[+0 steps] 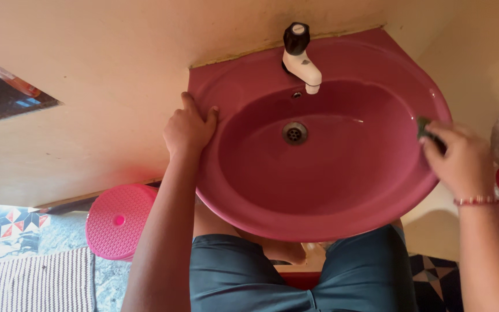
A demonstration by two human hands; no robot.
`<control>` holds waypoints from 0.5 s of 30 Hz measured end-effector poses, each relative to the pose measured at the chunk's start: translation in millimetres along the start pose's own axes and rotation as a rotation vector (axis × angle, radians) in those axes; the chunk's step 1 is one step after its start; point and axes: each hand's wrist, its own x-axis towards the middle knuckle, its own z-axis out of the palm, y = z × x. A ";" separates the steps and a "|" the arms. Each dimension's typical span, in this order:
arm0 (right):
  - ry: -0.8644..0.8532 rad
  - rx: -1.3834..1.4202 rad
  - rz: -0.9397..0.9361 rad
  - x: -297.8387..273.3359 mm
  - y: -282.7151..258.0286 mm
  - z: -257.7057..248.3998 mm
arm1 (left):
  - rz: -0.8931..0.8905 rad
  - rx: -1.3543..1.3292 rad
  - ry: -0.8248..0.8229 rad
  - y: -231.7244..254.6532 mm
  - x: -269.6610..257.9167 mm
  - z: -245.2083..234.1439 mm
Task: The person cleans a sink and faucet using a scrubbing pad, wiping the interior and exterior surfaces of the basin and the spout by hand.
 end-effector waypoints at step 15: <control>-0.034 -0.138 -0.248 149.0 18.1 63.2 | 0.016 -0.027 -0.001 -1.6 3.5 2.9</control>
